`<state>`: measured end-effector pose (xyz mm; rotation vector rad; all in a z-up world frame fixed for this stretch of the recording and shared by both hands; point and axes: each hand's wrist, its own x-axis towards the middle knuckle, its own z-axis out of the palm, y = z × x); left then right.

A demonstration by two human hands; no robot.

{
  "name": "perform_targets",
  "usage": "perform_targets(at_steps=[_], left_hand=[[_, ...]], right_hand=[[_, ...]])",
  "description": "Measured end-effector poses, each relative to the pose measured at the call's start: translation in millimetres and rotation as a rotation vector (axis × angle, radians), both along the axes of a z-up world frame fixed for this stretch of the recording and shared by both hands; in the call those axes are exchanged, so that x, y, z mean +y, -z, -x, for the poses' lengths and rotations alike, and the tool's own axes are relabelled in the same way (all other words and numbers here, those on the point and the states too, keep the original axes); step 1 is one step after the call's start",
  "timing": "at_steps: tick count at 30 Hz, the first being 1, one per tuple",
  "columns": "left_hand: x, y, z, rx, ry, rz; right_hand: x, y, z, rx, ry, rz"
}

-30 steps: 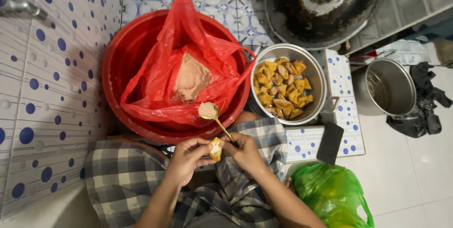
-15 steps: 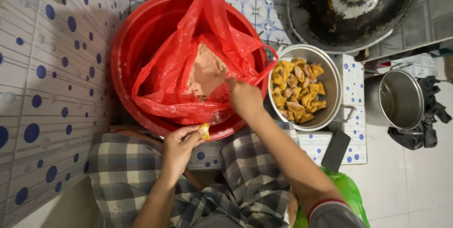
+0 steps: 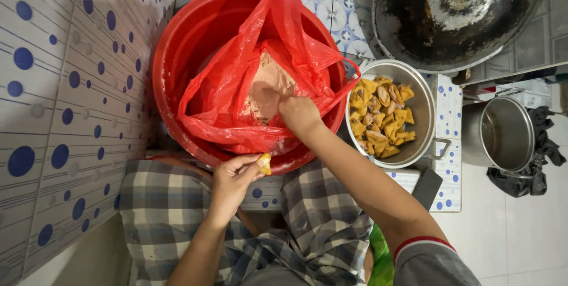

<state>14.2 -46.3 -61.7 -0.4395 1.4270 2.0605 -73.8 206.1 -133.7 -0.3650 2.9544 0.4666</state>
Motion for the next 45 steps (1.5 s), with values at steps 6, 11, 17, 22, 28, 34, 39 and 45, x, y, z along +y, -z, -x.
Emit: perform_targets(at_steps=[6, 11, 17, 22, 28, 34, 39, 45], left_hand=[[3.1, 4.6, -2.9, -0.001, -0.007, -0.009], [3.6, 8.4, -3.4, -0.006, -0.009, -0.018], [1.4, -6.9, -0.4, -0.003, 0.001, -0.019], [0.6, -4.7, -1.5, -0.005, -0.011, -0.018], [-2.1, -8.0, 2.1, -0.053, -0.083, -0.008], [10.0, -18.4, 3.2, -0.076, -0.13, -0.03], [20.9, -21.8, 4.0, -0.125, -0.163, -0.123], [26.4, -33.9, 0.1, -0.141, -0.173, -0.203]], right_hand=[[-8.8, -50.3, 8.1, -0.204, 0.215, 0.172], [-5.5, -85.4, 4.0, -0.356, 0.309, 0.299], [17.0, -78.5, -1.8, -0.396, 0.363, 0.434], [16.6, -112.0, -11.9, -0.453, 0.472, 0.706], [20.8, -144.5, -66.8, -0.332, 0.882, 1.577], [-14.7, -194.5, -142.8, -0.196, 0.905, 1.807], [-33.3, -175.8, -189.5, -0.075, 0.888, 1.904], [-51.8, -142.8, -208.4, 0.236, 0.596, 1.595]])
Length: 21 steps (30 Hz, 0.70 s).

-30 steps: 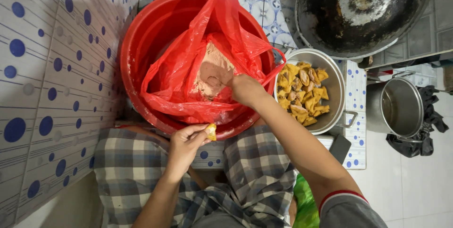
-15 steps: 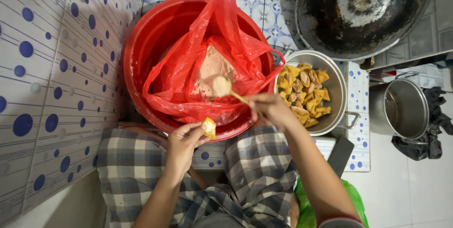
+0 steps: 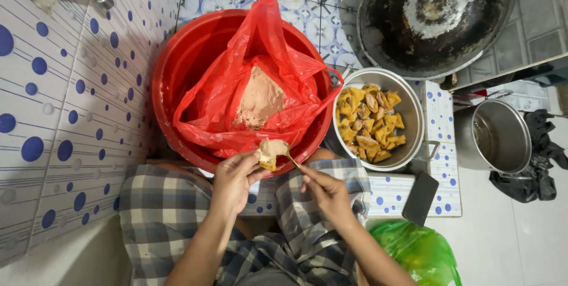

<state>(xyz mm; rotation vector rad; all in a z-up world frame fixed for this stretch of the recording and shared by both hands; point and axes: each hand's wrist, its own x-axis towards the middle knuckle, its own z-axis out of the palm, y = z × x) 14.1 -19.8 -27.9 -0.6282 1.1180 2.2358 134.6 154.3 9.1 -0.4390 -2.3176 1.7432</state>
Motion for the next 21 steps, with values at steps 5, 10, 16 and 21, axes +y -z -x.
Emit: perform_targets(at_steps=[5, 10, 16, 21], left_hand=[[-5.0, -7.5, 0.7, 0.006, 0.055, -0.053], [-3.9, -10.7, 1.0, -0.061, 0.034, -0.084], [-11.3, -38.8, 2.1, -0.136, 0.078, -0.095], [-13.4, -44.7, -0.9, -0.247, 0.103, -0.152]], right_hand=[[1.8, 20.9, -17.9, 0.164, -0.106, -0.163], [4.8, 32.5, -25.3, 0.246, -0.121, -0.502], [3.3, 13.8, -29.6, 0.286, -0.182, -0.654], [9.7, 7.7, -42.3, 0.179, -0.263, -0.646]])
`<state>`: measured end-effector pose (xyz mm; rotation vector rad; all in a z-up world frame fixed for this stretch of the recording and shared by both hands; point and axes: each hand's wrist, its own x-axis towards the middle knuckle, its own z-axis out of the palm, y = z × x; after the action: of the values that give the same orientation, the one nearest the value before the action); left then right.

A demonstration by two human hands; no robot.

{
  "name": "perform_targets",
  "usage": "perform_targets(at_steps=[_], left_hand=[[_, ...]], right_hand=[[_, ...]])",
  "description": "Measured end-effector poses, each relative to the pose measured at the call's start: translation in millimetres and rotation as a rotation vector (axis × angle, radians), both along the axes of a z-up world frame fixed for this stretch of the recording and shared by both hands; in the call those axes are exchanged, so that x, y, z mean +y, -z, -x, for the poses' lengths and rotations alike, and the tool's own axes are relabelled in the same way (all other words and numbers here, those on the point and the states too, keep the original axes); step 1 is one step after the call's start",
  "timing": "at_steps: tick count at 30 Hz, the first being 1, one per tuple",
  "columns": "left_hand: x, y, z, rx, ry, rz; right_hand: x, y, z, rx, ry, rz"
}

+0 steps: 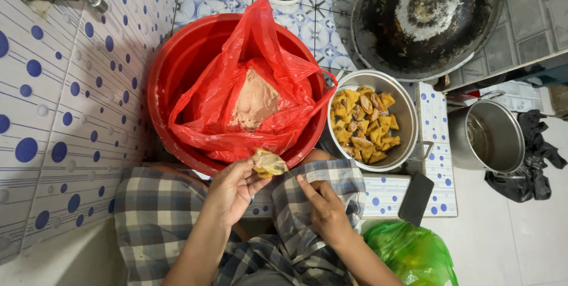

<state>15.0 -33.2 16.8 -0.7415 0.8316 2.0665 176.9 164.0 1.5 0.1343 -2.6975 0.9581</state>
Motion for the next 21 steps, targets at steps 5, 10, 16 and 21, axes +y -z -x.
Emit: perform_targets(at_steps=[5, 10, 16, 21], left_hand=[[-1.9, -14.7, 1.3, -0.065, 0.006, -0.044], [-7.3, -59.0, 14.3, -0.119, 0.051, 0.04], [-11.8, 5.3, 21.5, 0.207, -0.204, 0.155], [-11.7, -6.7, 12.1, 0.33, -0.051, 0.219]], right_hand=[[3.3, -10.6, -7.1, 0.06, -0.016, -0.067], [12.4, -15.2, -14.6, 0.058, -0.011, -0.121], [24.5, -29.2, -10.6, -0.022, 0.164, 0.193], [5.5, -85.1, 5.9, -0.476, 0.319, 0.699]])
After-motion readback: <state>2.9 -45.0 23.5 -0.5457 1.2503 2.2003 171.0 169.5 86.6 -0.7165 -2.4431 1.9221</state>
